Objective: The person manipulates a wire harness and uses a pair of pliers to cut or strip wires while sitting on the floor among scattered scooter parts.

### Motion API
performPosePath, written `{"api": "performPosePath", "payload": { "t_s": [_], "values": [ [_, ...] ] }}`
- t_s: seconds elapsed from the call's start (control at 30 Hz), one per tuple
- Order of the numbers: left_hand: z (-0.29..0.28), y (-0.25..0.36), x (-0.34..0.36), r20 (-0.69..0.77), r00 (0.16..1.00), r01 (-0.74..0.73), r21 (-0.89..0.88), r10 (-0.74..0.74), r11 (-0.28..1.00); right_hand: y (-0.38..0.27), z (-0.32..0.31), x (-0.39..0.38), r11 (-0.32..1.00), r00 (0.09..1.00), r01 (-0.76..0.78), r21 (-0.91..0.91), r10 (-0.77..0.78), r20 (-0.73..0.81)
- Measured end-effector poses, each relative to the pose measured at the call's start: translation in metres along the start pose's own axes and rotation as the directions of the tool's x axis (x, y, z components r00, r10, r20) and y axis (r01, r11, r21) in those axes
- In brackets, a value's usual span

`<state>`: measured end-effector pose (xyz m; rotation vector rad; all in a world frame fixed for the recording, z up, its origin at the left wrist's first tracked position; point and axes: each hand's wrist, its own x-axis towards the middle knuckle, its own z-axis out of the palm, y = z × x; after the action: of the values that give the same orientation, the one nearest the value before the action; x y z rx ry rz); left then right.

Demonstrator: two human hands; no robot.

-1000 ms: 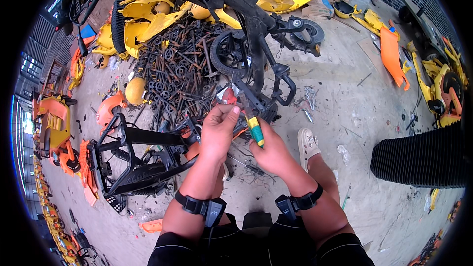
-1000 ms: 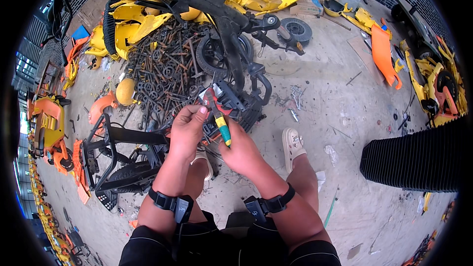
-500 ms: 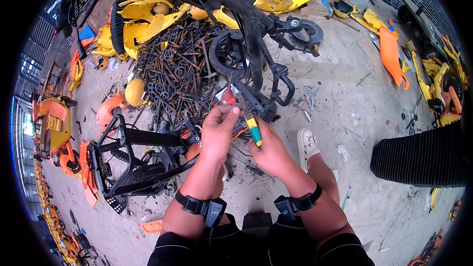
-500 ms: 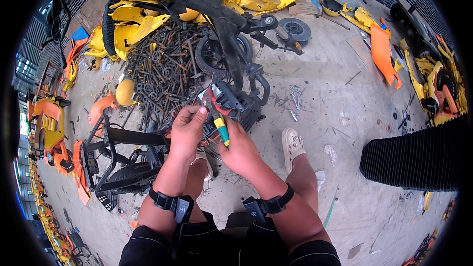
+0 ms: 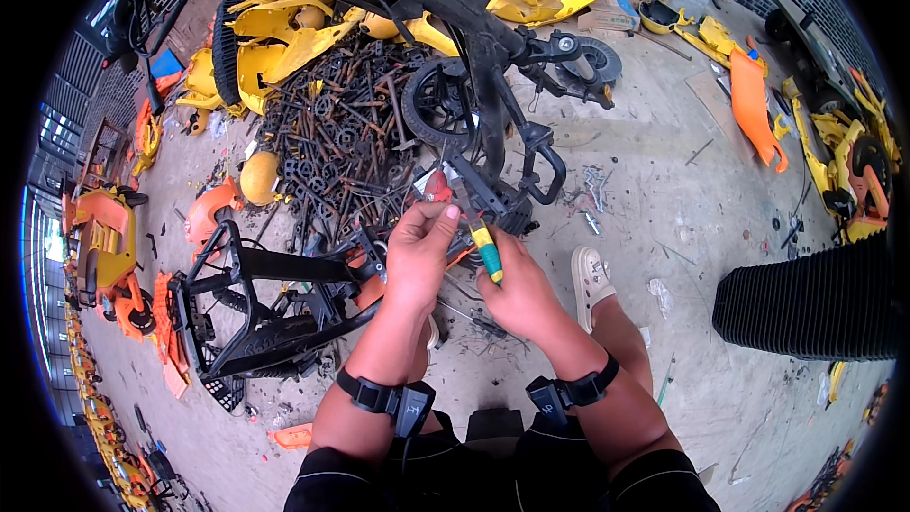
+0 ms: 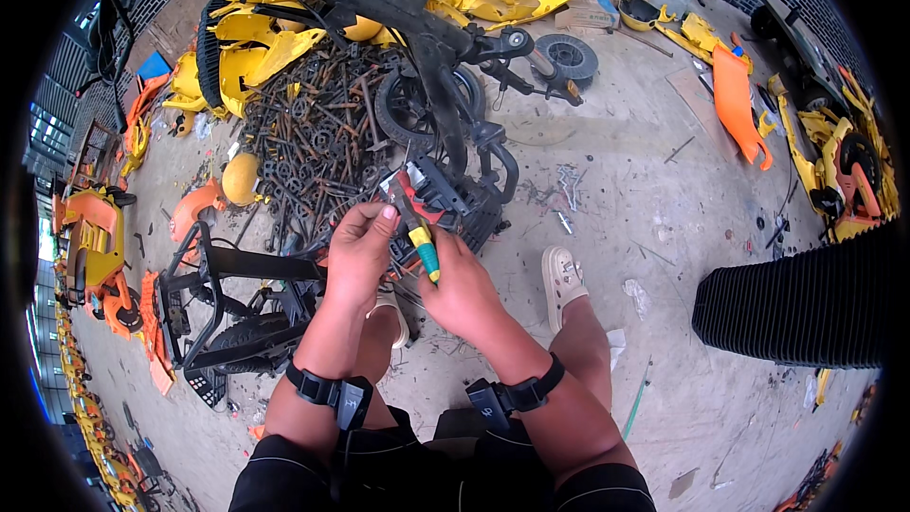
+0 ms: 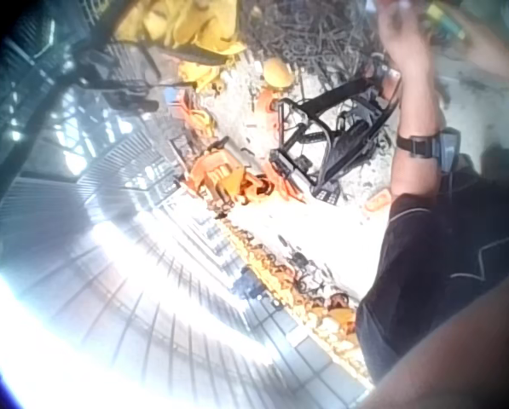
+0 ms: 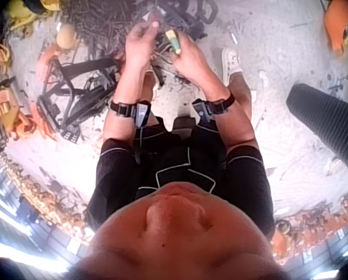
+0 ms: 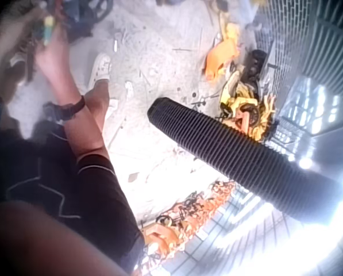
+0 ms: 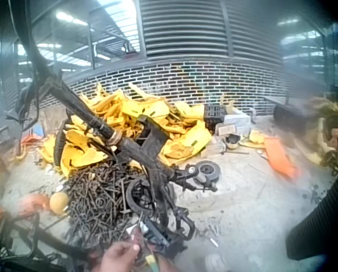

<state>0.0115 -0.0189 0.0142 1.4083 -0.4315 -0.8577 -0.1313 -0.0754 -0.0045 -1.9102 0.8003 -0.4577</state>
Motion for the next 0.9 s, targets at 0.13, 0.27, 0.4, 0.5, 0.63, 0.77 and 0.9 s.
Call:
{"api": "performPosePath", "payload": {
  "t_s": [0.13, 0.27, 0.4, 0.5, 0.63, 0.77, 0.9],
  "values": [
    [0.002, 0.0, 0.0, -0.021, 1.0, -0.005, 0.002, 0.005, 1.0, 0.003, 0.001, 0.003, 0.999, 0.999, 0.052, -0.003, -0.052, -0.004],
    [0.001, 0.004, -0.001, -0.005, 1.0, 0.016, 0.006, -0.016, 1.0, 0.007, 0.004, 0.001, 0.994, 0.999, 0.037, 0.107, -0.034, -0.022],
    [-0.002, 0.007, -0.003, -0.01, 1.0, 0.028, -0.003, -0.028, 1.0, -0.01, -0.007, 0.001, 0.959, 0.989, -0.115, 0.261, 0.087, 0.118],
    [-0.002, 0.008, -0.004, -0.011, 1.0, 0.018, -0.021, -0.018, 1.0, -0.007, -0.003, 0.001, 0.959, 0.995, -0.07, 0.276, 0.05, 0.082],
    [0.0, 0.006, -0.003, -0.007, 0.999, -0.037, -0.053, 0.037, 0.998, -0.008, 0.0, 0.002, 0.99, 0.999, -0.04, 0.136, 0.039, 0.009],
    [0.002, 0.009, -0.004, -0.013, 1.0, -0.016, -0.074, 0.015, 0.997, -0.014, 0.002, 0.001, 0.993, 0.997, -0.063, 0.097, 0.066, -0.031],
    [-0.002, 0.009, -0.003, -0.009, 1.0, -0.003, -0.116, 0.002, 0.993, -0.02, 0.0, 0.003, 0.99, 0.994, -0.109, 0.088, 0.11, -0.005]
  ]
}}
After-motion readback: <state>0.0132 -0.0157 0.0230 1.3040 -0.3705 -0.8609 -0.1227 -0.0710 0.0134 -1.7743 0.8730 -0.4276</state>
